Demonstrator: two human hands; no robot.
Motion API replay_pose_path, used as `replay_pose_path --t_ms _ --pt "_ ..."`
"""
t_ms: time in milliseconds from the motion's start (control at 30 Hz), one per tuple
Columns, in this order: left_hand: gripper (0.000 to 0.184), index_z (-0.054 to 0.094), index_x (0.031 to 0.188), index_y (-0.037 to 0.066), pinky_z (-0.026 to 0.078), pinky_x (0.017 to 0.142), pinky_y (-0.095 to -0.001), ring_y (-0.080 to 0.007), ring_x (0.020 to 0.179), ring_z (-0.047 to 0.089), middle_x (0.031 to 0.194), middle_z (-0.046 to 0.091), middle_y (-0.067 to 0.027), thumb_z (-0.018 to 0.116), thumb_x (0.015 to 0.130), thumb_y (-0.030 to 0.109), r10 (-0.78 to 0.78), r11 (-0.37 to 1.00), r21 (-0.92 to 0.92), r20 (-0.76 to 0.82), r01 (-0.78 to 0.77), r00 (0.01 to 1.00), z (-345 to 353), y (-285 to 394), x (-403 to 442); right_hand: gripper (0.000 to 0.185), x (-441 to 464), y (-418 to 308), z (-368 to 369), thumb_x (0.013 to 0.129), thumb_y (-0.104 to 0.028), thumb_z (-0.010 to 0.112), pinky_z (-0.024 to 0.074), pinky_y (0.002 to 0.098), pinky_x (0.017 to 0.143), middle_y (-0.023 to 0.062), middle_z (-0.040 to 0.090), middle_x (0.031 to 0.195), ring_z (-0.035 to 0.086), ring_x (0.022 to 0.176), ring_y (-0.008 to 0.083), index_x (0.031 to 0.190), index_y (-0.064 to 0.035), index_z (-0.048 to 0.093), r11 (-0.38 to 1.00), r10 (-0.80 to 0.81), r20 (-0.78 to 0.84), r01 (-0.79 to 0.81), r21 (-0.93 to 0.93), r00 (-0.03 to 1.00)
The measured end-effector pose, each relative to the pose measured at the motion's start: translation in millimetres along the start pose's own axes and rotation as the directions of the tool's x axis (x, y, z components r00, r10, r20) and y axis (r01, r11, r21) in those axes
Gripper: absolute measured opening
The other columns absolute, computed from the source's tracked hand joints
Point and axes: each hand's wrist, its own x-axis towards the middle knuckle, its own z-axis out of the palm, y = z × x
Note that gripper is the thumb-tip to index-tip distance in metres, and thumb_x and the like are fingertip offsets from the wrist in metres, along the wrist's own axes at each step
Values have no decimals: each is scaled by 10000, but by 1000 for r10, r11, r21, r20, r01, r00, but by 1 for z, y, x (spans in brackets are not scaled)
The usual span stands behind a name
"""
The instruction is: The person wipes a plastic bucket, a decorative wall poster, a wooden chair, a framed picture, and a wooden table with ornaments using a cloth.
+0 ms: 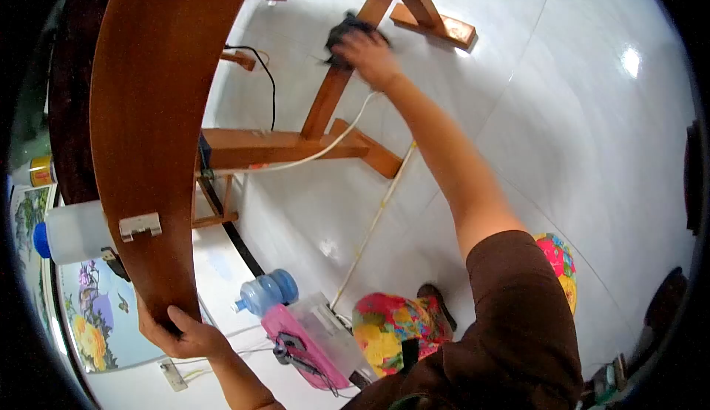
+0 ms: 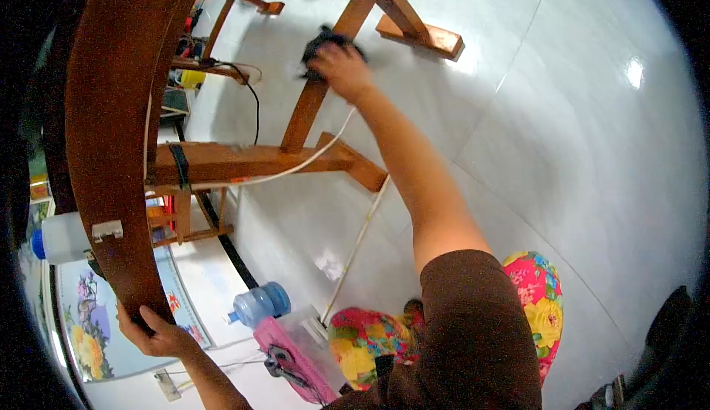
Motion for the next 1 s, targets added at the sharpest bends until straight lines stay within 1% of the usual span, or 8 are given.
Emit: replay_pose_path --t_ms 100,200,267,300,433,700,867,1000 --pt "349 610 1244 -38 476 932 -454 -334 1063 595 1181 625 -189 579 977 185 -36 999 -23 -1 36 999 0 3 -3 494 24 50 -18 911 -84 515 289 500 1156 88 387 1531 348 1412 339 1391 -206 511 969 245 -61 -244 23 967" --pt "347 607 1247 -39 477 927 -450 -331 1065 594 1196 623 -190 577 975 174 -21 1000 4 -9 21 1000 1 5 -4 519 21 19 -5 920 -56 510 316 493 1142 176 323 1554 353 1384 432 1425 -173 477 797 508 -84 -430 425 858" --pt "347 605 1249 -40 477 927 -447 -328 1068 593 1210 621 -191 577 973 169 22 999 43 -8 -21 1000 2 2 -4 577 1 -25 46 932 10 485 304 467 1147 288 207 1568 342 1372 488 1479 -160 409 766 491 -245 -280 579 836" --pt "345 605 1248 -39 479 931 -446 -324 1072 592 1215 619 -192 575 974 167 14 999 37 -1 -14 1000 4 3 -4 746 -20 -60 60 810 50 578 275 441 1167 320 198 1553 318 1386 481 1505 -112 358 764 481 -153 -327 557 863" --pt "339 602 1248 -37 489 941 -441 -317 1085 592 1224 617 -190 564 982 169 -13 1000 18 4 13 1000 6 -2 -6 702 -89 -183 34 887 77 464 295 483 1154 304 111 1581 256 1410 515 1535 -134 292 671 371 125 -359 649 920" --pt "362 589 1251 -35 500 932 -440 -320 1082 593 1205 619 -183 581 981 205 -32 992 120 -23 34 999 6 -5 -11 723 1 -71 39 825 65 528 349 516 1103 339 155 1557 335 1328 578 1502 -114 348 667 628 -194 -392 634 754" --pt "361 590 1246 -35 496 930 -443 -334 1072 595 1199 621 -185 587 968 195 -54 997 47 -37 55 998 4 2 -9 725 40 23 5 830 33 547 326 453 1127 329 184 1551 329 1363 502 1508 -119 337 617 654 -65 -482 622 754" --pt "348 593 1242 -45 487 945 -441 -331 1074 599 1203 623 -187 595 955 150 -21 1000 0 -3 21 1000 9 8 -4 708 34 11 15 851 18 533 345 438 1115 327 184 1552 336 1363 493 1513 -128 329 516 675 21 -492 702 738"
